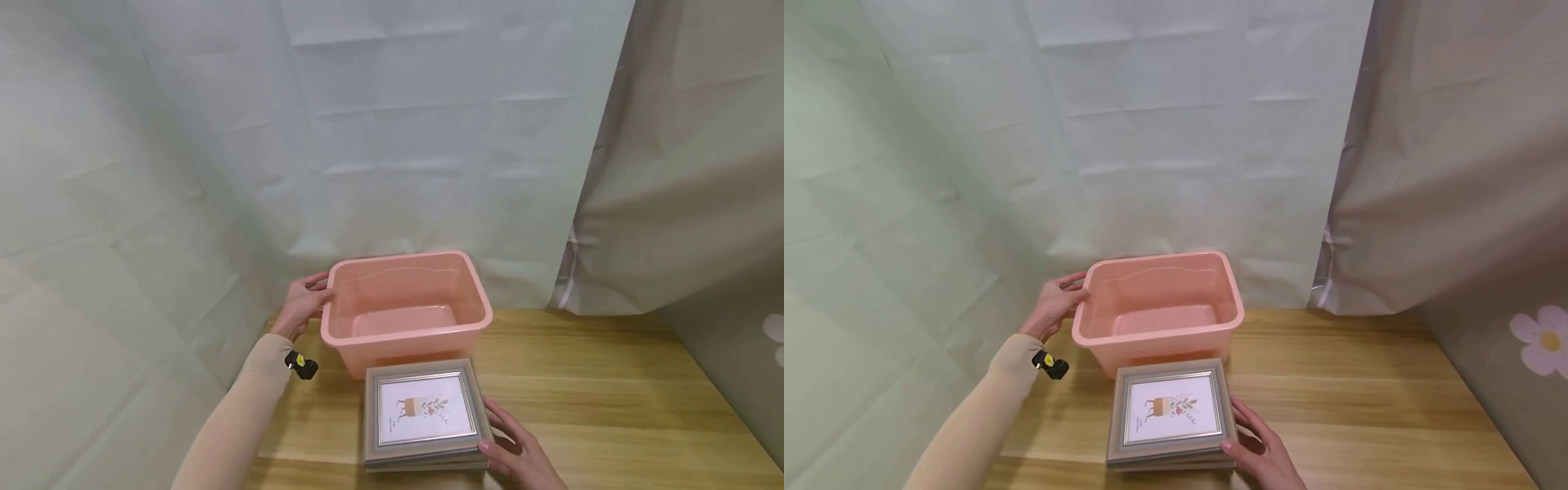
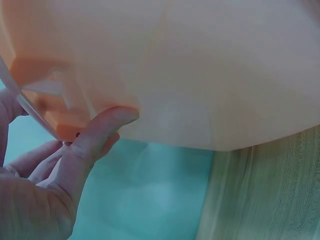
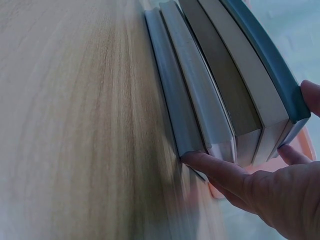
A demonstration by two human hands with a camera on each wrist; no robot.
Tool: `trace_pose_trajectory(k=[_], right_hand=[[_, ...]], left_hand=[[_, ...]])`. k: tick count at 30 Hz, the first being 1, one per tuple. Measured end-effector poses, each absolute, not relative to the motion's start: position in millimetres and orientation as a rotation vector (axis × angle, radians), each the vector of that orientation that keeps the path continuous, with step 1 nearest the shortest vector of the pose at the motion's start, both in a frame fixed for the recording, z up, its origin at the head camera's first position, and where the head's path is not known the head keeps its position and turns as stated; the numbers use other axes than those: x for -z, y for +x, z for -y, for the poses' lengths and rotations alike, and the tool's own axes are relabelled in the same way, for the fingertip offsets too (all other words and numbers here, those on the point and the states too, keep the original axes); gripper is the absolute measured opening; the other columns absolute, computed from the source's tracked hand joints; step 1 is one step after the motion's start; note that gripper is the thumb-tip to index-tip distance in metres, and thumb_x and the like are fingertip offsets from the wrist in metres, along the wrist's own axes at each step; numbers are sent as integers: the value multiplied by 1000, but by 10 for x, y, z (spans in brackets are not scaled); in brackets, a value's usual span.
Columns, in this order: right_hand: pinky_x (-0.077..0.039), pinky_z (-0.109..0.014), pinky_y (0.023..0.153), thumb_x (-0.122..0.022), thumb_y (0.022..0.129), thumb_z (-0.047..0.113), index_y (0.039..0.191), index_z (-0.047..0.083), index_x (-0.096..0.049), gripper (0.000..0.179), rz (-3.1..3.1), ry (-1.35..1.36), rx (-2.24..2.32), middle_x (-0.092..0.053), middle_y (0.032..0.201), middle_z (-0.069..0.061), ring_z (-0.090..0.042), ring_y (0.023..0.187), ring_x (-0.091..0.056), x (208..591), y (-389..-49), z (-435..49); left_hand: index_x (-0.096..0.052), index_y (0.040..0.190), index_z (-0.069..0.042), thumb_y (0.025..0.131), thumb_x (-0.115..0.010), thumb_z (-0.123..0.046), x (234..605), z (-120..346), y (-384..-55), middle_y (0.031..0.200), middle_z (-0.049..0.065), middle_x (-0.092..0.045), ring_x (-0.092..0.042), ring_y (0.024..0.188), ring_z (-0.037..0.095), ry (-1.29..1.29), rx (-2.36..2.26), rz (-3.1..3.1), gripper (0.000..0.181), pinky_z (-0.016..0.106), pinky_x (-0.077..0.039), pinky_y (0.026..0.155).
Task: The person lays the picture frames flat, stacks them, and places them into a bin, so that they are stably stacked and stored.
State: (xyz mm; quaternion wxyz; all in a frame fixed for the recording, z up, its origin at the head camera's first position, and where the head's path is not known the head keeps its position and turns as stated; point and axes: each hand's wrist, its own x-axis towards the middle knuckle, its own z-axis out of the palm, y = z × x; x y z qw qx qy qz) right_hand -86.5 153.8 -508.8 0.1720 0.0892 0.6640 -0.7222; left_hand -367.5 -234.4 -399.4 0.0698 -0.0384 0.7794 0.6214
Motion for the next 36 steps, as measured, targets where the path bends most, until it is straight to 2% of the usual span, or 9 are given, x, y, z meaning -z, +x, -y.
trace_pose_trajectory(k=[7,15,19,24,27,31,36], right_hand=[[-63,-57,103,-72,104,26,173,8,-24,85,-1882,193,2079,-26,168,-46,-46,139,-61,5142,-885,-1542],[-63,-57,103,-72,103,25,172,5,-23,87,-1867,142,2076,-28,168,-45,-34,133,-65,5180,-881,-1568],[-63,-58,103,-73,103,25,172,6,-23,87,-1872,148,2074,-28,168,-45,-36,134,-65,5177,-886,-1571],[-64,-57,103,-74,102,26,172,7,-26,87,-1904,176,2075,-30,167,-45,-43,138,-63,5147,-901,-1561],[-64,-56,103,-75,102,28,172,7,-28,87,-1907,192,2063,-30,168,-44,-45,139,-62,5128,-923,-1548],[-64,-56,102,-74,103,31,172,8,-27,87,-1894,176,2042,-31,167,-44,-44,137,-63,5130,-950,-1532],[-64,-54,104,-67,108,36,172,2,-22,85,-1845,91,2058,-30,167,-45,-37,137,-63,5165,-999,-1561]], left_hand=[[-44,166,-4,103,-62,-4,4077,2297,-3746,166,27,-51,-73,115,22,-51,-1830,-2361,66,24,-65,70],[-36,170,-11,104,-60,-6,4088,2278,-3719,168,25,-49,-68,131,36,-25,-1818,-2388,71,24,-64,70],[-37,170,-12,106,-60,-10,4103,2271,-3728,168,24,-49,-66,135,40,-19,-1813,-2408,68,23,-63,71],[-32,171,-11,112,-57,-19,4163,2300,-3688,172,24,-43,-58,145,41,27,-1841,-2382,65,22,-62,80],[-26,172,-7,116,-50,-26,4215,2368,-3573,174,25,-38,-49,153,43,13,-1893,-2340,64,21,-60,86],[-20,172,-2,118,-40,-33,4284,2461,-3325,173,29,-33,-42,156,43,-77,-1974,-2291,65,19,-57,86],[-17,169,2,117,-43,-34,4415,2537,-2967,172,29,-27,-42,150,42,-244,-2058,-2251,69,23,-62,86]])
